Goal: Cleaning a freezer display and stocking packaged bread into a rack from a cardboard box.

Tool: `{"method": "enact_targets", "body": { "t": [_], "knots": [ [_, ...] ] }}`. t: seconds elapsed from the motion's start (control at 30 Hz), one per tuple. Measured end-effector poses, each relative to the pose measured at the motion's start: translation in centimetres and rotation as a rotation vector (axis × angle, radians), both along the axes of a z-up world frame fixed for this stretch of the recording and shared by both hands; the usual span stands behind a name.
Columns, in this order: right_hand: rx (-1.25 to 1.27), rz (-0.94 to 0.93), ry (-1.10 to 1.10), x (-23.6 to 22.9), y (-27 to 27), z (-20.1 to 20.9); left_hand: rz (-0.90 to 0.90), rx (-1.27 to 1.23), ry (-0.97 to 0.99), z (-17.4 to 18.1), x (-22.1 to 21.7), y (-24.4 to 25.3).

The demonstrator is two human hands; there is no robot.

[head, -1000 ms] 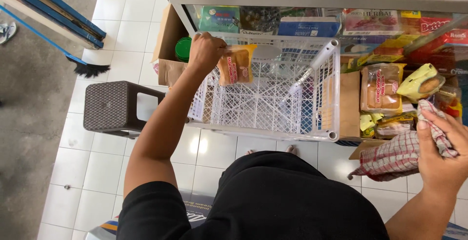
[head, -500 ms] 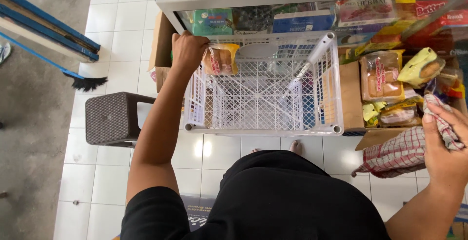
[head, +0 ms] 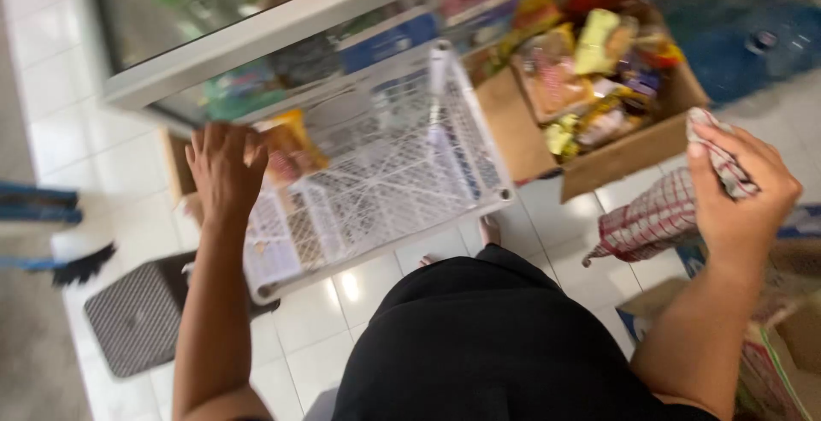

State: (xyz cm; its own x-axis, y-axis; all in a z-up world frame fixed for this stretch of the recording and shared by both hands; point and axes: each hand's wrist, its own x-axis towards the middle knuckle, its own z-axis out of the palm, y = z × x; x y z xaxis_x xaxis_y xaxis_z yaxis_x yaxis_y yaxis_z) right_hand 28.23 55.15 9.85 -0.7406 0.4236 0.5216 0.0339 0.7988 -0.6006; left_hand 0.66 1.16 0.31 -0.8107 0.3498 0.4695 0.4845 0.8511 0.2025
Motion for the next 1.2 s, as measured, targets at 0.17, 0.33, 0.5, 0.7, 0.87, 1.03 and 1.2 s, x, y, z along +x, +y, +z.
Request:
{"method": "enact_targets", "body": {
  "t": [0.17,0.33,0.5,0.7,0.87,1.03,1.2],
  "knots": [
    [0.043,-0.077,0.022,1.3,3.8,0.3,-0.138,-0.220,-0.267,-2.1,-0.3,1.2],
    [-0.219,-0.136,-0.195,0.1,11.2,-4.0,-0.041,-0.289,-0.316,-1.8,0.0,1.7],
    [-0.245,0.008,-0.689,-12.6,15.0,-15.8,-0.019,0.032,-0.302,4.0,4.6,7.4],
    [-0.124,0.025,-0.875,-18.7,14.3,-22.0,-0.002,0.579,-0.374,5.0,9.9,16.0],
    [-0.061,0.046,-0.753,-18.5,14.1,-23.3,-0.030,0.702,-0.419,5.1,11.3,24.1],
    [-0.396,0.115,-0.663,-18.2,15.6,-25.8,-0.161,0.685,-0.468,5.6,11.1,30.4],
    [-0.798,0.228,-0.591,-17.5,16.7,-25.7,-0.192,0.730,-0.594,4.1,9.6,33.7]
  ]
}}
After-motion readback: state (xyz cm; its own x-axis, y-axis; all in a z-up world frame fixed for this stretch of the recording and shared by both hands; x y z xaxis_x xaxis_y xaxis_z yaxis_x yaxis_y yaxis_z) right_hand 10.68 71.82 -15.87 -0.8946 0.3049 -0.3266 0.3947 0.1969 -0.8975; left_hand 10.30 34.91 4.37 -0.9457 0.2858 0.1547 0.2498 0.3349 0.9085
